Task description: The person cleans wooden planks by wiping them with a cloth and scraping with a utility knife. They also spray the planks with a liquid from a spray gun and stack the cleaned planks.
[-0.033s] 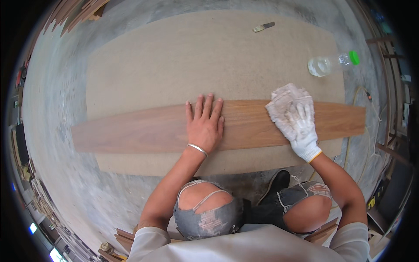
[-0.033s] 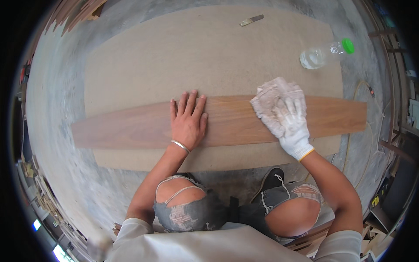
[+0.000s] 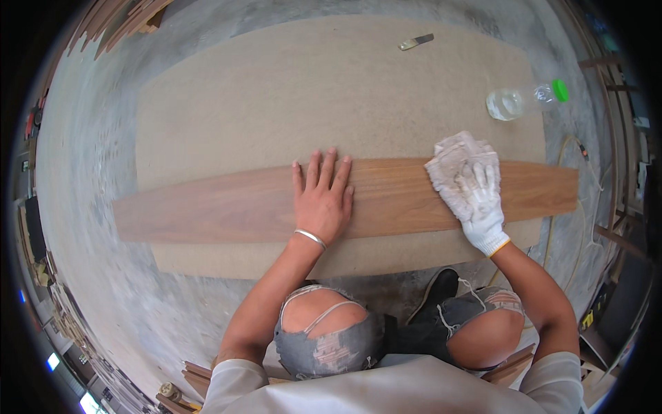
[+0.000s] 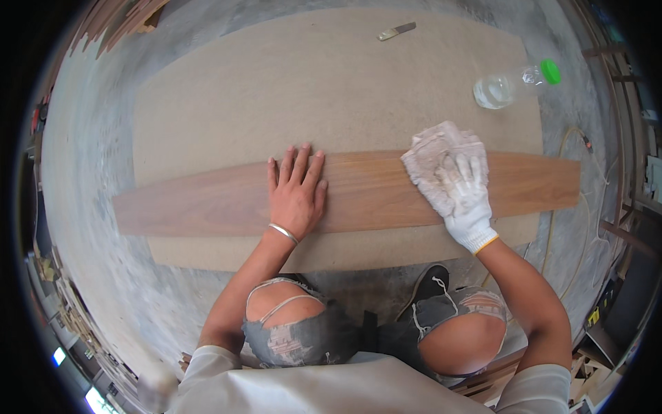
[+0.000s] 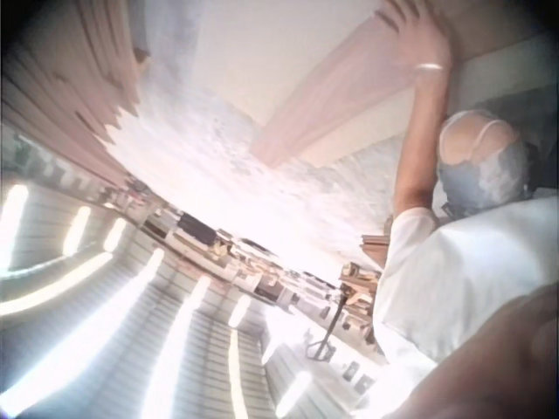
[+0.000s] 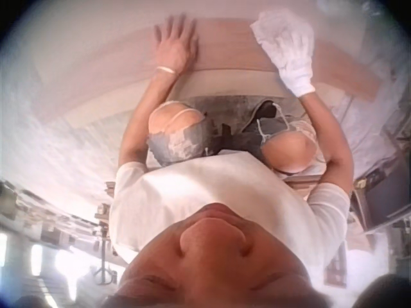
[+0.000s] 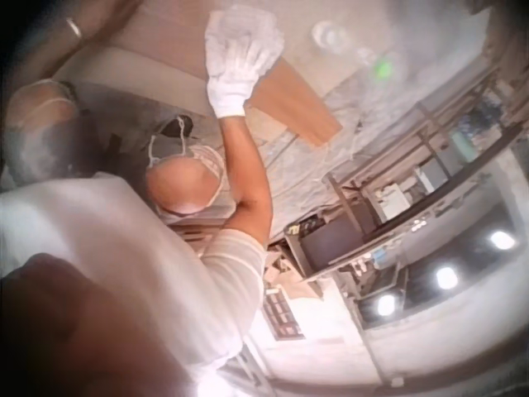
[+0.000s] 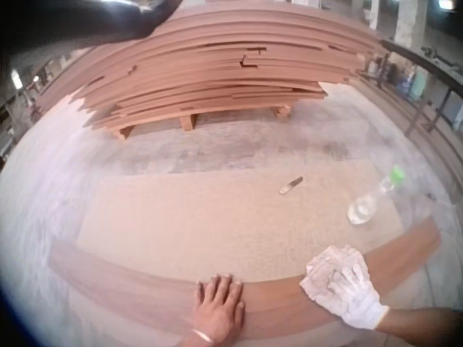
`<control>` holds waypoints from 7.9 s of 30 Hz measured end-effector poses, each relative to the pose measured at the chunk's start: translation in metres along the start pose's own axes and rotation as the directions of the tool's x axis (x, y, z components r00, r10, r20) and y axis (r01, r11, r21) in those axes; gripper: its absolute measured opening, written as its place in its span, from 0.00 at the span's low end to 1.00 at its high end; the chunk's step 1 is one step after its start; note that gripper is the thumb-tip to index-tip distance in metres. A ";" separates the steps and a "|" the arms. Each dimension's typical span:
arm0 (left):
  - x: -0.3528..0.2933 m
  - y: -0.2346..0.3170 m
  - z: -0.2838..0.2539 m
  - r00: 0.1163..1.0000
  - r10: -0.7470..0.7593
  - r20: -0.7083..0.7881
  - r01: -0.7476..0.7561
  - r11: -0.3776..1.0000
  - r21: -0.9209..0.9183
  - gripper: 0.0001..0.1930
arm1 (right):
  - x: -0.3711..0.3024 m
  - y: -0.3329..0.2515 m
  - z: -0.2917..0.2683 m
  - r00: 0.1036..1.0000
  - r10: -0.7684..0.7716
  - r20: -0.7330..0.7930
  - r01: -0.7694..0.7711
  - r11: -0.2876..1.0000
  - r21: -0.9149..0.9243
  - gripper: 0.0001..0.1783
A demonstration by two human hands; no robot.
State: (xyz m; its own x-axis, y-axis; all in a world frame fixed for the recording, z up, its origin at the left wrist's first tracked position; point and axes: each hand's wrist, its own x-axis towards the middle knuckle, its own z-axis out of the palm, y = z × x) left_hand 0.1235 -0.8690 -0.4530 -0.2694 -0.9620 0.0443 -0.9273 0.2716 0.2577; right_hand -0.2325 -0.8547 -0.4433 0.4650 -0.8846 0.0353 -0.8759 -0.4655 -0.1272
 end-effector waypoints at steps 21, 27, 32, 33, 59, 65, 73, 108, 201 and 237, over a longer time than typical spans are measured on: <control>-0.014 -0.003 -0.005 0.997 -0.024 0.070 0.037 0.983 -0.180 0.34 | -0.038 -0.017 -0.039 0.968 -0.184 0.169 0.166 0.979 0.118 0.32; -0.056 -0.065 -0.025 0.936 -0.348 -0.058 0.349 0.937 0.004 0.38 | 0.024 -0.007 -0.108 0.904 -0.186 0.385 0.090 0.963 0.255 0.30; -0.060 -0.076 -0.036 0.873 -0.476 -0.106 0.484 0.872 0.077 0.38 | 0.249 -0.003 -0.074 0.694 0.605 0.389 -0.720 0.584 0.376 0.29; -0.053 -0.072 -0.038 0.876 -0.472 -0.098 0.478 0.876 0.058 0.38 | 0.279 0.027 -0.046 0.723 0.661 0.201 -0.690 0.670 0.274 0.35; -0.092 -0.134 -0.077 0.620 -0.629 -0.468 0.334 0.752 -0.569 0.15 | 0.432 -0.388 -0.003 0.650 -0.654 0.387 0.472 0.747 0.468 0.10; -0.118 -0.253 -0.100 0.265 -0.786 -0.558 0.667 0.568 -0.482 0.12 | 0.454 -0.482 -0.002 0.524 -0.713 0.466 0.578 0.700 0.421 0.09; -0.106 -0.315 -0.108 0.280 -0.791 -0.544 0.771 0.523 -0.363 0.05 | 0.481 -0.518 0.030 0.517 -0.764 0.386 0.603 0.645 0.469 0.10; -0.130 -0.431 -0.131 0.239 -0.784 -0.573 0.749 0.524 -0.405 0.07 | 0.521 -0.616 0.068 0.664 -0.729 0.164 0.603 0.653 0.459 0.07; 0.038 0.118 0.010 0.853 -0.321 -0.411 0.221 0.936 -0.273 0.10 | 0.176 -0.009 -0.014 0.863 -0.487 -0.130 0.497 0.777 0.386 0.05; -0.002 -0.001 -0.025 0.691 -0.648 -0.320 0.550 0.759 -0.348 0.08 | 0.271 -0.138 -0.012 0.806 -0.578 0.129 0.420 0.711 0.564 0.05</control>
State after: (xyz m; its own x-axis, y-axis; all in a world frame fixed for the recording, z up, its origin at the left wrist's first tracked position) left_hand 0.1318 -0.8678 -0.4296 0.4976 -0.8501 0.1727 -0.7617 -0.3329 0.5558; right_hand 0.0130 -1.0299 -0.4041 0.8976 -0.4401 -0.0261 -0.3551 -0.6867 -0.6343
